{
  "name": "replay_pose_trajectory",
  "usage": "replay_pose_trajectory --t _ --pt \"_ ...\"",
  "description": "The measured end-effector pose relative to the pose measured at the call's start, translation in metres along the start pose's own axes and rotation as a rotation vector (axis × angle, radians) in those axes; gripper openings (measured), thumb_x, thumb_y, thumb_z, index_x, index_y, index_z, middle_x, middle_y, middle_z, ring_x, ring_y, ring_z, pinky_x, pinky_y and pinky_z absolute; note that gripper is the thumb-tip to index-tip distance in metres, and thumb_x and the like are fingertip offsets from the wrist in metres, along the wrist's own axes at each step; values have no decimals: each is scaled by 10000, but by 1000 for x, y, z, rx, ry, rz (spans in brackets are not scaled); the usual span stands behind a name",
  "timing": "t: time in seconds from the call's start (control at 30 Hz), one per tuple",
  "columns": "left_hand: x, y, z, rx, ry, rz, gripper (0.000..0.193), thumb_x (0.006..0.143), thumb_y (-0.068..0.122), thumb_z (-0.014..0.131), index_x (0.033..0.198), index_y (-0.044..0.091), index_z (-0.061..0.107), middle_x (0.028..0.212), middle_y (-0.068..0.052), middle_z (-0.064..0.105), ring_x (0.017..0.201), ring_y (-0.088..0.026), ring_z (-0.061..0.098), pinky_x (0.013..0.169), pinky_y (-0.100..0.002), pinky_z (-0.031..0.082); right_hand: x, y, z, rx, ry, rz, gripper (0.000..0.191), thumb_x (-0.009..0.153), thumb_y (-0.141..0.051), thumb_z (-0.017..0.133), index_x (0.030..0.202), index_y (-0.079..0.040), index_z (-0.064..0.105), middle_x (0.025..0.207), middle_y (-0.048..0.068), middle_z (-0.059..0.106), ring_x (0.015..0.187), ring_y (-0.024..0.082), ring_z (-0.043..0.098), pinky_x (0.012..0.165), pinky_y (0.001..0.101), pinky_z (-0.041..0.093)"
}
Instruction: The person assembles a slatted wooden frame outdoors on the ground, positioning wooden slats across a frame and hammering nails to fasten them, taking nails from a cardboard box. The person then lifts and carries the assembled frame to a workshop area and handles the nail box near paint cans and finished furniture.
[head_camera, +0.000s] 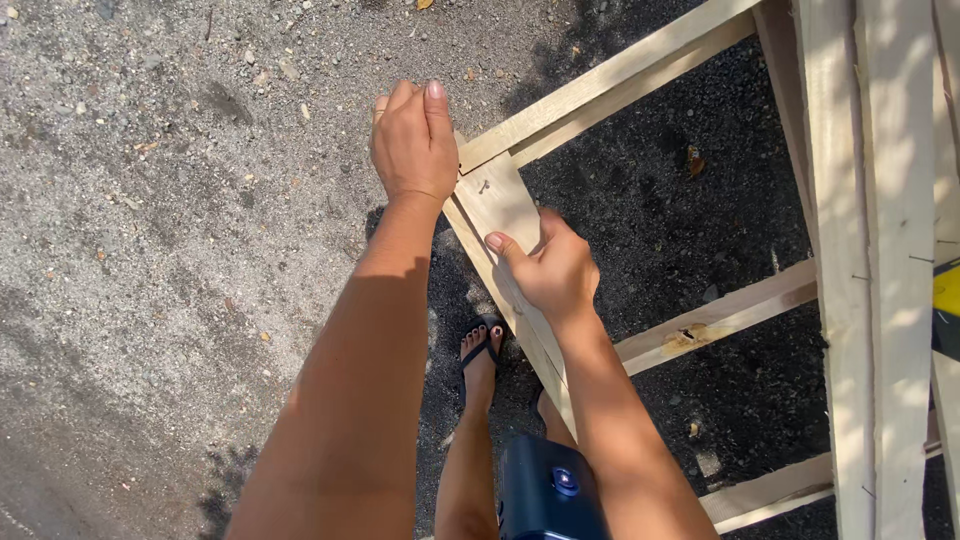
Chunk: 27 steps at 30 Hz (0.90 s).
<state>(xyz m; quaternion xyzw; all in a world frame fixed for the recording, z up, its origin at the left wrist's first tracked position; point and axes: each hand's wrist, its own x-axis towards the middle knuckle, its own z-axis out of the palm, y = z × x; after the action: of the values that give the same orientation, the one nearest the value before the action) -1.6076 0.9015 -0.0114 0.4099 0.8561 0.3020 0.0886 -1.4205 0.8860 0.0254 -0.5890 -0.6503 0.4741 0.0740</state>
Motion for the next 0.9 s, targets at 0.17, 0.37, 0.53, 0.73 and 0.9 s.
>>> replay_pose_trajectory --t 0.17,0.37,0.53,0.73,0.9 --pt "7 0 -1 -61 86 62 398 1099 340 446 956 85 717 979 -91 651 954 -369 604 886 -487 490 20 -5 0 521 -236 -152 386 913 -260 813 1139 30 694 886 28 742 742 65 635 666 280 522" --pt "19 1 -1 1 117 -23 358 1052 373 493 981 131 746 946 -53 659 958 -327 614 844 -487 491 14 -17 5 223 -101 -42 345 885 -250 825 1051 31 714 805 75 749 665 109 645 622 278 526" --pt "20 -1 5 37 34 -90 380 1025 436 518 890 166 750 938 -35 651 986 -292 627 839 -478 490 16 -15 10 95 -32 -105 352 889 -246 823 1093 18 710 882 67 772 713 108 664 664 263 534" --pt "19 -7 9 19 67 -69 360 1036 424 510 943 172 749 939 -36 643 958 -299 616 840 -482 486 34 -3 13 587 -322 -209 369 960 -215 786 1206 31 665 1102 49 755 966 97 674 865 258 537" --pt "17 -9 10 -14 34 -75 340 1060 398 500 947 149 702 929 -41 643 942 -305 613 840 -472 490 30 -7 9 -7 -137 -31 369 842 -299 848 978 0 680 759 110 676 662 162 606 635 297 492"
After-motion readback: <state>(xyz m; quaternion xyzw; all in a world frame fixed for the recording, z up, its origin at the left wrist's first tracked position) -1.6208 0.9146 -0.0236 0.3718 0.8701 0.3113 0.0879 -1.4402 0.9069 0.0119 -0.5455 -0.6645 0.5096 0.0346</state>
